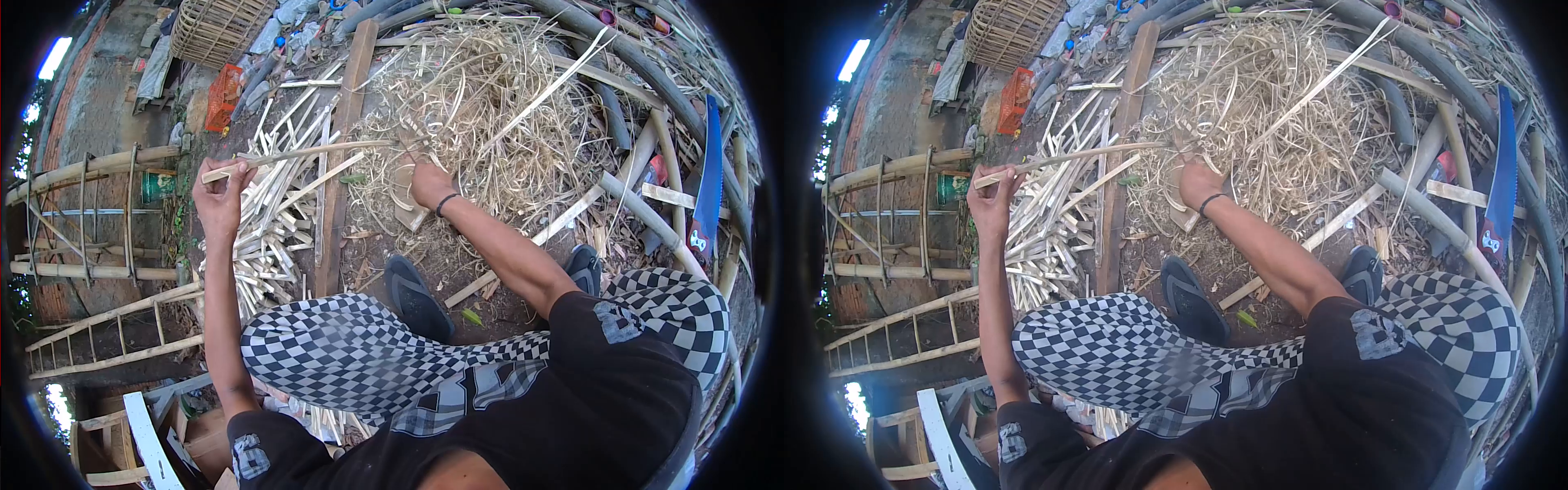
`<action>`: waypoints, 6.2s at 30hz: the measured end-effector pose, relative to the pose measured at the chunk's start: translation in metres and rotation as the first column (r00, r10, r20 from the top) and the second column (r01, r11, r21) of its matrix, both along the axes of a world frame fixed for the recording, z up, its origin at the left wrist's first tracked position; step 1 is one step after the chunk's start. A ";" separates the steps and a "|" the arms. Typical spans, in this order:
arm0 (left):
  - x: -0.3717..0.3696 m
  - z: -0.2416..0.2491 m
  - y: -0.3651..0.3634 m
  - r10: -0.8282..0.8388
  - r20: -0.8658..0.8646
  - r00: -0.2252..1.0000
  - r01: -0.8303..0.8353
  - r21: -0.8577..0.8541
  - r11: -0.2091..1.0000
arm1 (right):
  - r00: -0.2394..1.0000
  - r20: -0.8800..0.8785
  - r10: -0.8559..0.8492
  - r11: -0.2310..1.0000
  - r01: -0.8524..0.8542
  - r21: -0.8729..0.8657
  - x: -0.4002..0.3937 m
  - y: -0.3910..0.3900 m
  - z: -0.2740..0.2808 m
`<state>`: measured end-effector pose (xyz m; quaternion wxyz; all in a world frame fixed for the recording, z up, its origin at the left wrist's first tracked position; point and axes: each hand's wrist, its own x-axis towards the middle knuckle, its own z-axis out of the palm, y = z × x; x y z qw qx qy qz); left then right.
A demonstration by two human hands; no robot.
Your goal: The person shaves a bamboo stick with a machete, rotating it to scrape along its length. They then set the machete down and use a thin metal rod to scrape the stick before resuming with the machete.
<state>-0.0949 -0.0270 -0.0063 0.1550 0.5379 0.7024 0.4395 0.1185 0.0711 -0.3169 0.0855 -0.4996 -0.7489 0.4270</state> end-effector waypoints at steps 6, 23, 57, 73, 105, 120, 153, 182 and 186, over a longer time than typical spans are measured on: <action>-0.001 0.011 0.006 0.028 0.083 0.996 -0.028 0.006 1.000 | 0.961 -0.195 0.198 0.972 -0.166 0.169 0.008 -0.007 0.115; 0.015 0.017 0.006 -0.114 0.055 0.992 0.118 -0.064 0.991 | 0.815 -0.514 0.267 0.932 -0.082 0.353 0.011 -0.050 0.192; -0.008 -0.016 0.012 0.264 0.102 0.959 -0.273 0.092 0.958 | 0.887 -0.438 0.144 0.978 -0.061 0.197 -0.039 -0.016 0.122; 0.012 -0.006 0.019 0.169 0.024 0.985 -0.170 0.101 0.980 | 0.913 -0.365 0.182 0.971 -0.107 0.215 -0.028 -0.011 0.124; 0.022 -0.016 0.029 0.232 0.033 0.972 -0.235 0.181 0.955 | 0.855 -0.499 0.143 0.979 -0.050 0.196 -0.049 -0.025 0.160; 0.037 -0.007 0.032 0.191 0.019 0.981 -0.192 0.160 0.968 | 0.890 -0.415 0.188 0.979 -0.138 0.147 -0.027 -0.015 0.150; 0.023 -0.004 0.038 0.147 -0.011 0.989 -0.145 0.096 0.985 | 0.903 -0.392 0.175 0.979 -0.116 0.169 -0.036 -0.010 0.096; 0.031 0.010 0.028 -0.029 0.099 0.995 0.030 -0.003 1.000 | 0.979 0.092 0.182 0.982 -0.177 -0.063 0.010 0.023 -0.001; 0.031 0.012 0.029 0.077 0.097 0.992 -0.080 0.034 0.996 | 0.996 -0.028 0.090 0.989 -0.092 -0.118 0.012 0.016 0.013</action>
